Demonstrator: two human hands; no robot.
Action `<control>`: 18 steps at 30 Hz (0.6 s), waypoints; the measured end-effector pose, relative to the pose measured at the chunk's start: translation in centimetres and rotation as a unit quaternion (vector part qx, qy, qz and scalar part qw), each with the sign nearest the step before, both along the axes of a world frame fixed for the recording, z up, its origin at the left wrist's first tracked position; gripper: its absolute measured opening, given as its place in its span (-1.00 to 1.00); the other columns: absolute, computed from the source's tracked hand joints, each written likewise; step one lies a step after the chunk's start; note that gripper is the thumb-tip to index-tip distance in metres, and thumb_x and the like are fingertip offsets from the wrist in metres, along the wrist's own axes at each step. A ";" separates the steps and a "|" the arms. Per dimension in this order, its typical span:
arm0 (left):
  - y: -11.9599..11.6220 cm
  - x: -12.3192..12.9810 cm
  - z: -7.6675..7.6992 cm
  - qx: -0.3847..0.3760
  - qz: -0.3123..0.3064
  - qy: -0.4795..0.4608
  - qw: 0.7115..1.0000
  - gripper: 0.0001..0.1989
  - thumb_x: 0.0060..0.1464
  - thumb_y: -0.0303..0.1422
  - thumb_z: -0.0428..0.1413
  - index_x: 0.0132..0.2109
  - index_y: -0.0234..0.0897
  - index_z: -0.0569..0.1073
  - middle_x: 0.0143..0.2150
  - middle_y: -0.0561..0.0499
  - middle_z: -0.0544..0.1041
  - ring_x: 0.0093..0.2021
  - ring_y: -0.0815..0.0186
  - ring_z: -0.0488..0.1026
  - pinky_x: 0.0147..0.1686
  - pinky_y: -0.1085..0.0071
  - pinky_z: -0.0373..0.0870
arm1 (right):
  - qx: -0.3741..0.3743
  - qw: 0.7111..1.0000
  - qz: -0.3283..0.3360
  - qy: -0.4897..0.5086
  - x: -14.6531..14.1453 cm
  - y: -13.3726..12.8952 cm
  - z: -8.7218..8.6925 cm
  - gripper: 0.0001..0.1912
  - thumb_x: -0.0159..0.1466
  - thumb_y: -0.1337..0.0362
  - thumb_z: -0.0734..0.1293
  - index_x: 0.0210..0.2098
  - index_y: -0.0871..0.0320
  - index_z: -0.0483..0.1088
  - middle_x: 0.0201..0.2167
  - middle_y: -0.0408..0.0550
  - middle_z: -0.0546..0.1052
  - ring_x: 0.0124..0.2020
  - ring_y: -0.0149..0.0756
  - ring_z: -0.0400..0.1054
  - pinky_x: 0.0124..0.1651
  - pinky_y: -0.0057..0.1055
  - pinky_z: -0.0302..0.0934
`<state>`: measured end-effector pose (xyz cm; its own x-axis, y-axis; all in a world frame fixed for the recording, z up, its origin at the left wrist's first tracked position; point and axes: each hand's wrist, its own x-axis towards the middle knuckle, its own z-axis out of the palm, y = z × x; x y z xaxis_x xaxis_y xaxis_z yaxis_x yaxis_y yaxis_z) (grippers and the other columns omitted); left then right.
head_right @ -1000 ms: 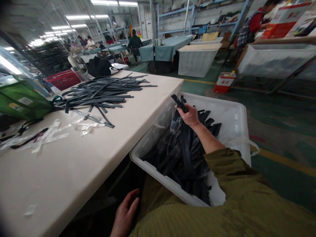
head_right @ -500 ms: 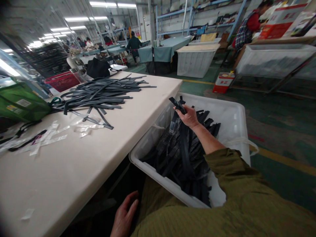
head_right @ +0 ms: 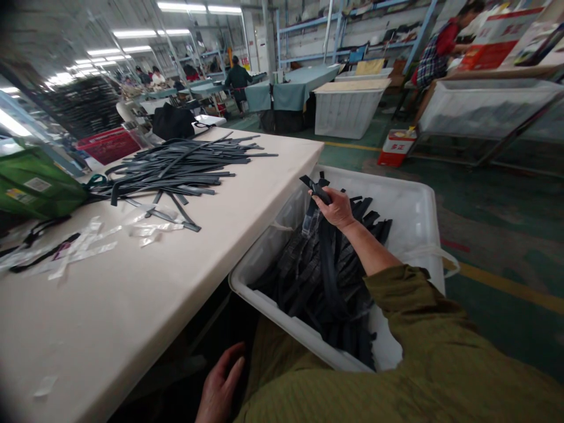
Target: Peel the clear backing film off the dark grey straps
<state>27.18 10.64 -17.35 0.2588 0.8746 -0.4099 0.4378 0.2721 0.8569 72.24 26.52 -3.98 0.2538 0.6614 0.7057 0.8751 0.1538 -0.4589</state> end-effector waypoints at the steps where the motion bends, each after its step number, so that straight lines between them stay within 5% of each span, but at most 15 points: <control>1: 0.0 0.0 -0.1 -0.001 0.001 0.000 1.000 -0.50 0.10 -0.05 0.07 0.06 -0.28 0.51 0.11 -0.15 0.56 0.17 0.01 0.44 0.21 0.11 0.30 | 0.000 1.000 0.000 -0.001 0.0 0.0 -0.1 -0.71 0.31 0.05 0.32 -0.25 0.13 0.56 -0.50 -0.05 0.57 -0.50 -0.21 0.44 -0.35 -0.36 0.29; 7: -0.1 -0.1 -0.6 0.000 0.002 0.006 1.000 -0.49 0.11 -0.04 0.06 0.07 -0.27 0.50 0.12 -0.15 0.55 0.18 0.04 0.43 0.22 0.14 0.29 | -0.007 1.000 0.015 0.002 0.3 0.1 -0.9 -0.76 0.28 0.09 0.34 -0.27 0.13 0.55 -0.43 -0.03 0.60 -0.43 -0.19 0.47 -0.27 -0.34 0.34; 12: 0.0 -0.3 -0.6 0.002 0.004 0.010 1.000 -0.50 0.10 -0.05 0.08 0.06 -0.27 0.52 0.11 -0.15 0.56 0.17 0.04 0.44 0.23 0.15 0.29 | 0.001 0.999 0.013 0.032 0.9 -0.2 -1.6 -0.65 0.27 0.11 0.34 -0.03 0.17 0.50 -0.26 0.01 0.63 -0.46 -0.20 0.49 -0.33 -0.32 0.40; 18: 0.4 -0.7 -1.4 0.010 -0.009 0.007 1.000 -0.49 0.02 -0.01 0.13 0.01 -0.23 0.55 0.08 -0.12 0.59 0.16 0.03 0.47 0.21 0.20 0.34 | 0.035 0.999 0.017 0.034 1.0 -2.4 -1.9 -0.70 0.31 0.18 0.32 0.00 0.12 0.46 0.12 0.12 0.50 -0.04 -0.03 0.51 0.01 -0.13 0.42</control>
<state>26.53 11.05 -18.77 0.2693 0.8780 -0.3957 0.4553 0.2460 0.8557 73.29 24.13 -5.87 0.2807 0.6209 0.7319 0.8357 0.2168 -0.5045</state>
